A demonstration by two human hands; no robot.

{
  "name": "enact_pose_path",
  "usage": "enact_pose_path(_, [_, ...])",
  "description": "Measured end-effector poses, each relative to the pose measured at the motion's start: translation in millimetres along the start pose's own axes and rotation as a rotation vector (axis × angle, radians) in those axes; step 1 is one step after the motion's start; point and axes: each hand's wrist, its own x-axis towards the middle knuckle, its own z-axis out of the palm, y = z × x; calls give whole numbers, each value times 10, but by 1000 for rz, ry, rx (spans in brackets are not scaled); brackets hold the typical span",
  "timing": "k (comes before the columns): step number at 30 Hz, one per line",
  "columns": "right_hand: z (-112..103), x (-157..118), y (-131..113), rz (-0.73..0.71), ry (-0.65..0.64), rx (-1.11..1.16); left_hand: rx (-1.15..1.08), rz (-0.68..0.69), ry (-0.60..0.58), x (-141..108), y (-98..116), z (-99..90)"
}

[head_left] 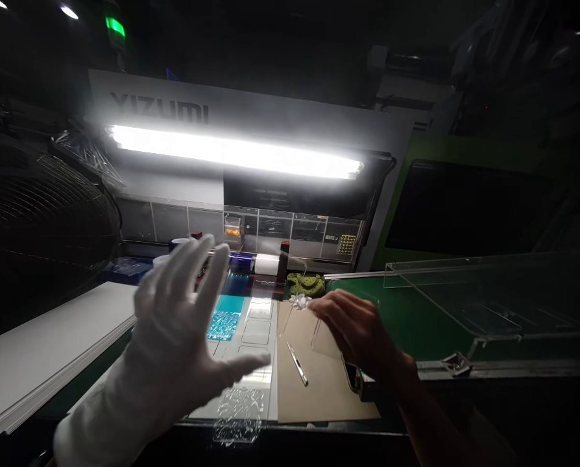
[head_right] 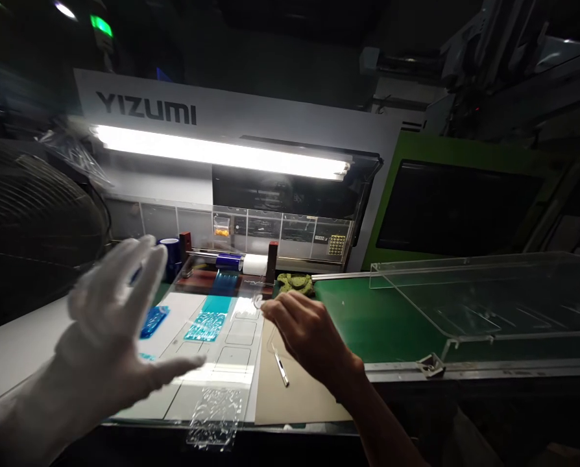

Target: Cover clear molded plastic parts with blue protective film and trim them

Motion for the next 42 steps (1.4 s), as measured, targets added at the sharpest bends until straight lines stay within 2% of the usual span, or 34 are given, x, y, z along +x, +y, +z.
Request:
enact_pose_path(3, [236, -255, -102, 43, -163, 77, 49, 85, -295, -279, -8, 199])
enact_pose_path(6, [384, -453, -245, 76, -277, 127, 35, 140, -529, -546, -25, 394])
enact_pose_path(10, [466, -563, -398, 72, -365, 157, 0, 190, -761, -738, 6, 502])
enact_pose_path(12, [474, -577, -428, 61, -384, 192, -44, 170, -818, -776, 41, 503])
enact_pose_path(16, [376, -615, -388, 170, -386, 235, -166, 113, -725, -866, 60, 510])
enact_pose_path(19, [267, -708, -307, 291, -479, 176, -215, 100, -688, -951, 3, 549])
enact_pose_path(24, [310, -912, -205, 332, -774, 183, -225, 61, -782, -988, -88, 581])
enact_pose_path(27, [360, -934, -180, 375, -866, 216, -235, -22, -834, -964, -128, 556])
enact_pose_path(30, [357, -923, -171, 430, -847, 268, -342, -81, -843, -984, -158, 547])
enact_pose_path(33, [393, -993, -183, 508, -798, 372, -561, -188, -777, -1086, -101, 604])
enact_pose_path(38, [612, -1222, -220, 650, -755, 598, -944, -484, -663, -1364, 258, 865])
enact_pose_path(40, [675, -1282, -220, 676, -741, 667, -1036, -533, -622, -1480, 387, 975])
enact_pose_path(42, [688, -1323, -199, 679, -738, 707, -1072, -530, -588, -1559, 423, 1040])
